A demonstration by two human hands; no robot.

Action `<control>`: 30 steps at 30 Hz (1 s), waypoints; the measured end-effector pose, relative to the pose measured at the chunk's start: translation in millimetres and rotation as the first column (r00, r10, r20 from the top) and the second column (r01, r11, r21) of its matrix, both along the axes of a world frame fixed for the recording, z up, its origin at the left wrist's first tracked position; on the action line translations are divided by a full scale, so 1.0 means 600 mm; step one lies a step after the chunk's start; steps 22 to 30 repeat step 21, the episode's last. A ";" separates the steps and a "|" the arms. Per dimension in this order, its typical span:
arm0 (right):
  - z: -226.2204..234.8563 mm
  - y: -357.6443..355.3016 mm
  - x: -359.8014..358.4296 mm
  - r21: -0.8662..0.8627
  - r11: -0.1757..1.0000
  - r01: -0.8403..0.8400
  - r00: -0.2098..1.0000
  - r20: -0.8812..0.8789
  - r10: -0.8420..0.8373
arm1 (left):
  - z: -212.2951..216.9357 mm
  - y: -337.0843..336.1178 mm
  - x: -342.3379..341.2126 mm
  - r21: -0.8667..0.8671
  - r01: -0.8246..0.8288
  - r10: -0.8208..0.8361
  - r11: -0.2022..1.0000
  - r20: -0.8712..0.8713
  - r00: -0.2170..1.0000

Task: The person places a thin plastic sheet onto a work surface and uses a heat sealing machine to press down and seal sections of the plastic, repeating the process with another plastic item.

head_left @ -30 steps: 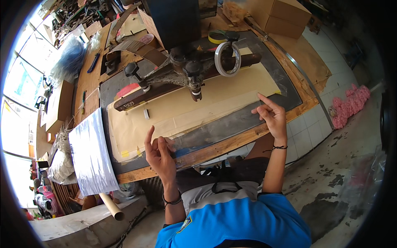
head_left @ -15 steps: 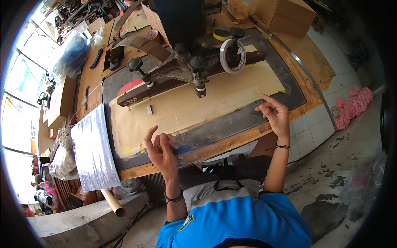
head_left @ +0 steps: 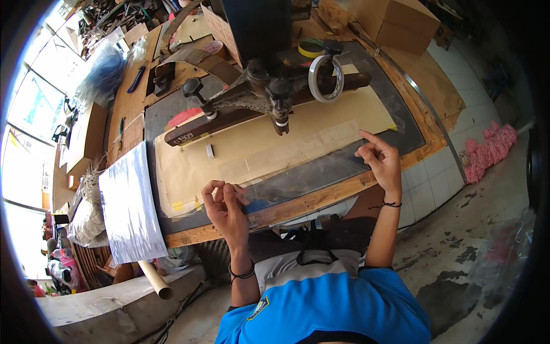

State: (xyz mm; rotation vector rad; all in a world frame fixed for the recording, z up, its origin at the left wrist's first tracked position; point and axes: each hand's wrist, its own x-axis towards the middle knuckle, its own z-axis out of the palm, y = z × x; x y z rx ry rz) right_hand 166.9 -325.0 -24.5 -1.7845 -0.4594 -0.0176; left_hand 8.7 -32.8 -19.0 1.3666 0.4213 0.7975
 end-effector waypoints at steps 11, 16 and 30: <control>0.008 0.007 -0.006 -0.052 0.997 0.049 0.999 -0.019 -0.050 | 0.000 0.006 -0.005 0.038 0.046 -0.046 0.998 -0.006 0.999; 0.000 0.007 -0.005 0.013 0.993 0.114 0.993 0.024 -0.115 | 0.002 0.003 -0.005 0.026 0.087 -0.086 0.996 -0.030 0.996; -0.005 0.004 -0.002 0.043 0.986 0.162 0.986 0.041 -0.163 | 0.007 0.006 -0.003 0.067 0.112 -0.106 0.991 -0.097 0.990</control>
